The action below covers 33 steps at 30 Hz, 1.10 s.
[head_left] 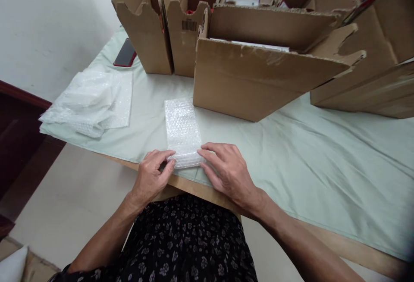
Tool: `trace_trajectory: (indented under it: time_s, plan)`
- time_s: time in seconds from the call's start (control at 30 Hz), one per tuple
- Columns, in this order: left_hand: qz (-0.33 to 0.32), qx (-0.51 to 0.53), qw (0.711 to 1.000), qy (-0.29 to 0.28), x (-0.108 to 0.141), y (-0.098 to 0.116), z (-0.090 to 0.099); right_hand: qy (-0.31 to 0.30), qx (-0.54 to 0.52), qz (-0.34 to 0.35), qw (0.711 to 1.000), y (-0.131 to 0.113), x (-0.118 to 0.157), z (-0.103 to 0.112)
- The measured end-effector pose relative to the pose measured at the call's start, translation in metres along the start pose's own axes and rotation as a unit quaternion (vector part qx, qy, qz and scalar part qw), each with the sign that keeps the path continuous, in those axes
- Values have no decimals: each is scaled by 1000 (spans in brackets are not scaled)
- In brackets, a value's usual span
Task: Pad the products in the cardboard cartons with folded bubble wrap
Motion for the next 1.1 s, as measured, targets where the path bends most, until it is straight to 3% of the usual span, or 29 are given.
trace_trajectory:
  time_s: [0.1,0.2,0.3,0.4,0.5,0.67,0.8,0.9,1.1]
  plan:
    - [-14,-46,999,11,-2,0,-4,-8,45,72,996,-8,1,-7]
    - [-22,-75,996,34,-2,1,-4,-28,46,100,993,-6,-3,-19]
    - [-44,-63,996,52,2,6,2,-34,15,87,995,1,-7,-23]
    - [-84,-25,996,16,9,14,6,-59,-61,46,995,6,-7,-20]
    - [-73,26,997,-18,11,15,6,-77,-125,2,989,8,-4,-15]
    - [-2,-2,1000,2,-2,0,-2,0,-5,4,1000,3,-1,-4]
    - [-7,-37,999,32,-13,-6,-7,-67,42,43,996,-1,-1,-17]
    - [-42,-43,997,53,-11,0,-4,-98,33,29,994,5,-4,-25]
    - [-82,11,996,-10,6,12,0,-138,-130,-25,982,12,-4,-21]
Point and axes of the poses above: each hand's wrist, its own x-axis away from the middle knuckle, its own z-axis out of the back of the hand, y = z × x, the point moved 5 cm from there along -x, towards the middle knuckle, and after that the axes turned 3 degrees about y, right-handed, at the moved point
